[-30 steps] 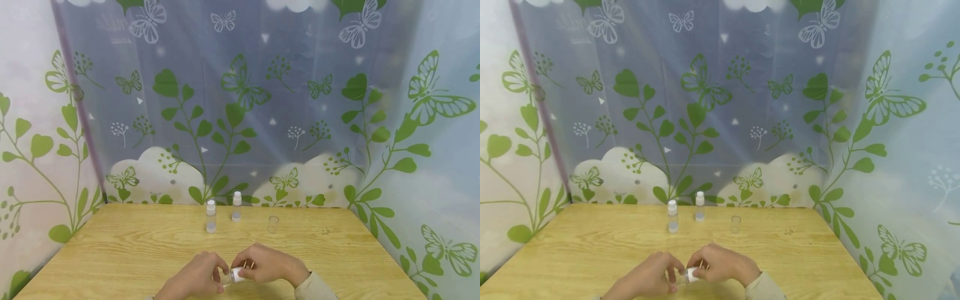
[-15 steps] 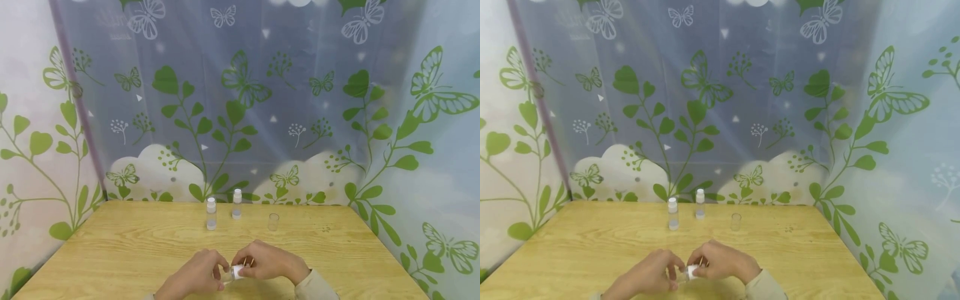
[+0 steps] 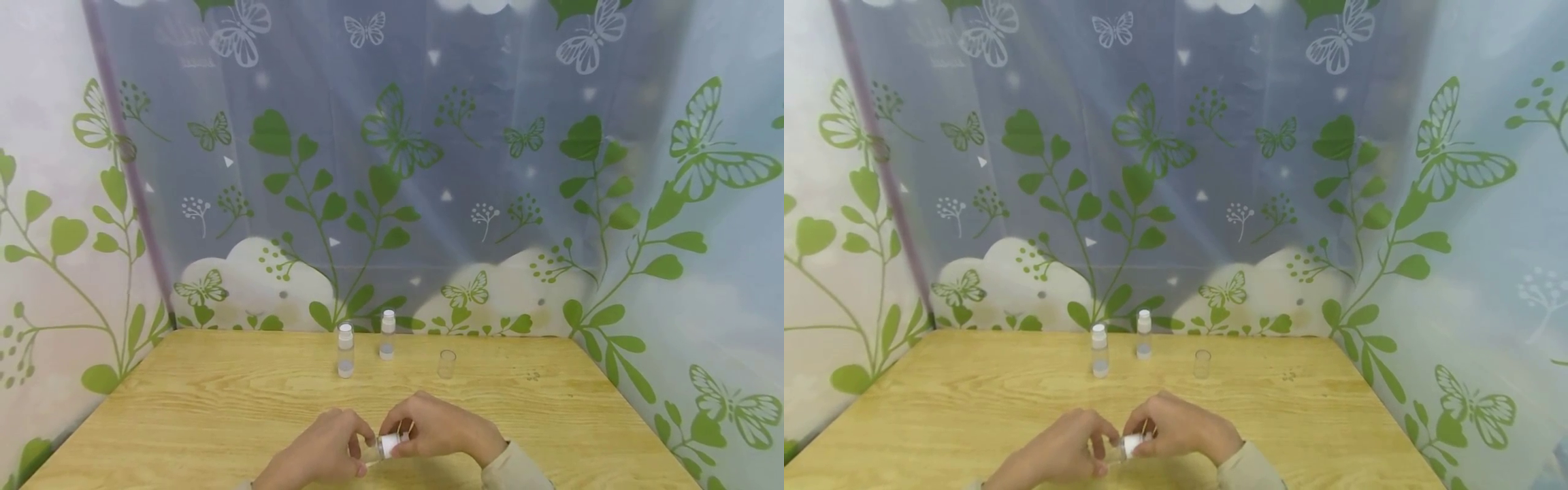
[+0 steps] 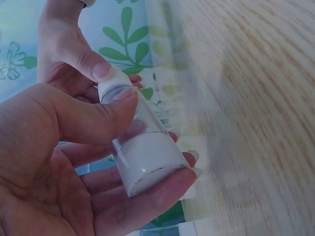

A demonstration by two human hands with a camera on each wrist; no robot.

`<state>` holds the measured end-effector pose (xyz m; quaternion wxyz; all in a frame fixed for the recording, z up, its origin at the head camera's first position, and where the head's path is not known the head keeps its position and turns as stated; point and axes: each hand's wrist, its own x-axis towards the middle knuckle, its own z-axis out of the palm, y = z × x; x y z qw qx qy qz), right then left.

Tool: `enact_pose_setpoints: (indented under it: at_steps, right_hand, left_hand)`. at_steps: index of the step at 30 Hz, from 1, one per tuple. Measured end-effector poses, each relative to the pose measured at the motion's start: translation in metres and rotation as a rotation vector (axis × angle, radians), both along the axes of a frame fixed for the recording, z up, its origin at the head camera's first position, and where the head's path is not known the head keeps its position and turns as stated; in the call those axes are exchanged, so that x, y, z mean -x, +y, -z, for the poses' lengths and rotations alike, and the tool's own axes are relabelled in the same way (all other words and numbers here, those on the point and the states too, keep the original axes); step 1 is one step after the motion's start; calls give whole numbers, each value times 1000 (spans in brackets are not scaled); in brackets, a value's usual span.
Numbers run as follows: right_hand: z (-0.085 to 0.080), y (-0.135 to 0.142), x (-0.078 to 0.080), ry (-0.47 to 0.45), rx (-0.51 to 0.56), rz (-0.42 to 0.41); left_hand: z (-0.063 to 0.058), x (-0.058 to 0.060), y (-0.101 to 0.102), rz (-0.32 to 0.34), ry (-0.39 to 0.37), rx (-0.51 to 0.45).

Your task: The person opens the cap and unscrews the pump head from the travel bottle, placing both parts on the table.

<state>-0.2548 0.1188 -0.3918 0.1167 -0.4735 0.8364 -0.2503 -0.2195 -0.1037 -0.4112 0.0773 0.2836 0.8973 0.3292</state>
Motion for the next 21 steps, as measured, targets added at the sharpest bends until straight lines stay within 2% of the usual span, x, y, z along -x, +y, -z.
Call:
enact_pose_setpoints:
  at_steps: [4,21]
  right_hand:
    - [-1,1,0,-14,-2,12]
    - [2,1,1,-5,10,-33]
  left_hand:
    - [-1,0,0,-1,-1,3]
    - [-2,-3,-2,-17,13,19]
